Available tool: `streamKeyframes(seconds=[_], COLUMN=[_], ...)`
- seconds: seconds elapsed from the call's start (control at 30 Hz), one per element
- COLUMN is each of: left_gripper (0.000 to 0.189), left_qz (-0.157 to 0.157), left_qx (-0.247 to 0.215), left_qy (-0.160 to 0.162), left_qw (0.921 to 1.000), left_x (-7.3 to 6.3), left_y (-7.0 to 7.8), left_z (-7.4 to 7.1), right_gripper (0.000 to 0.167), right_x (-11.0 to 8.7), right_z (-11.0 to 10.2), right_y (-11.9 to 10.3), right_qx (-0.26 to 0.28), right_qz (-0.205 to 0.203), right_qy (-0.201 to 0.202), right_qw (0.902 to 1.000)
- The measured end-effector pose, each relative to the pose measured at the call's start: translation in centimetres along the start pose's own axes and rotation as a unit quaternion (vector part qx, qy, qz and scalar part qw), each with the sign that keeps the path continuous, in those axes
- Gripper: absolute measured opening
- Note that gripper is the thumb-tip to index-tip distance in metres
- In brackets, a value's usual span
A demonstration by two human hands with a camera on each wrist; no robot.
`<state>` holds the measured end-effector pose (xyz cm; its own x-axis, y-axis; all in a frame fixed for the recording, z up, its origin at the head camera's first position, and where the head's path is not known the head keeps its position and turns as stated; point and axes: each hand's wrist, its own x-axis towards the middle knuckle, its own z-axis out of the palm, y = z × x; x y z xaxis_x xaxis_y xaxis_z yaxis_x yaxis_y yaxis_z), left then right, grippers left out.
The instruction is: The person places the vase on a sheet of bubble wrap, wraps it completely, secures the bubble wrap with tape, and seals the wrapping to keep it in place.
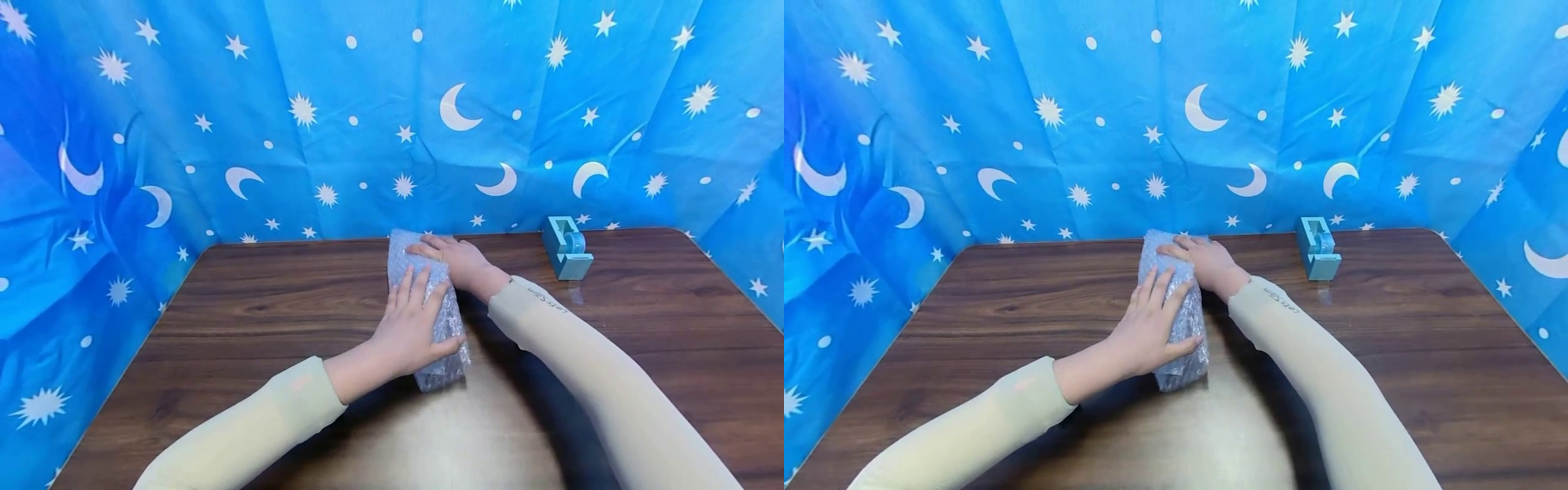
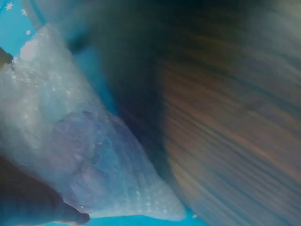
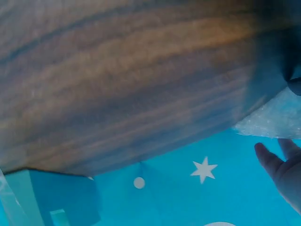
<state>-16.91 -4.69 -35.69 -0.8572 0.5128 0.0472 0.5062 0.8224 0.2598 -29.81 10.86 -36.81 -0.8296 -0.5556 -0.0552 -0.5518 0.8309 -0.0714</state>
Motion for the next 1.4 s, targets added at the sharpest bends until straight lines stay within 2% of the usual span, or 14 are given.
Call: streamKeyframes(seconds=[0.17,0.23,0.4,0.5,0.73,0.83,0.93,1.07,1.13,1.23,1.3,1.4], left_gripper=[0.072,0.072,0.078,0.08,0.081,0.081,0.08,0.081,0.082,0.082,0.082,0.081], left_qz=[0.034,0.044,0.06,0.062,0.05,0.049,0.046,0.035,0.027,0.018,0.018,0.022], left_qx=[0.054,0.078,0.135,0.155,0.194,0.193,0.192,0.203,0.209,0.215,0.216,0.217], left_qy=[0.061,0.07,0.06,0.06,0.075,0.084,0.089,0.082,0.074,0.068,0.069,0.074], left_qw=[0.9961,0.9935,0.9872,0.9841,0.9767,0.9763,0.9763,0.9752,0.9747,0.974,0.9739,0.9731], left_x=[-1.2,-1.8,-3.1,-3.5,-3.4,-3.2,-3.0,-2.9,-2.8,-2.8,-2.9,-2.9], left_y=[-0.5,-0.3,0.4,0.8,1.2,1.4,1.5,1.8,1.8,1.7,1.5,1.3], left_z=[0.6,0.8,1.5,1.8,1.7,1.7,1.7,1.7,1.5,1.3,1.2,1.3], right_gripper=[0.051,0.052,0.055,0.054,0.06,0.065,0.062,0.048,0.044,0.036,0.032,0.028], right_x=[-0.3,-0.5,-1.5,-2.1,-2.9,-3.9,-5.7,-9.2,-11.1,-13.7,-15.1,-16.9], right_z=[-0.2,-0.2,0.1,0.4,-0.7,-1.3,-1.7,-2.3,-2.5,-2.2,-1.8,-0.9], right_y=[-0.5,-0.6,-0.5,-0.3,-0.2,0.0,0.5,2.0,3.1,4.7,5.6,6.5], right_qx=[-0.037,-0.038,-0.024,-0.015,0.004,-0.002,0.018,0.121,0.183,0.25,0.268,0.26], right_qz=[0.01,0.017,0.029,0.021,-0.006,-0.017,-0.025,0.014,0.054,0.09,0.109,0.122], right_qy=[0.013,0.013,0.008,0.013,0.045,0.082,0.134,0.164,0.167,0.197,0.213,0.235], right_qw=[0.9992,0.9991,0.9993,0.9996,0.999,0.9964,0.9905,0.9789,0.9673,0.9438,0.9332,0.9286])
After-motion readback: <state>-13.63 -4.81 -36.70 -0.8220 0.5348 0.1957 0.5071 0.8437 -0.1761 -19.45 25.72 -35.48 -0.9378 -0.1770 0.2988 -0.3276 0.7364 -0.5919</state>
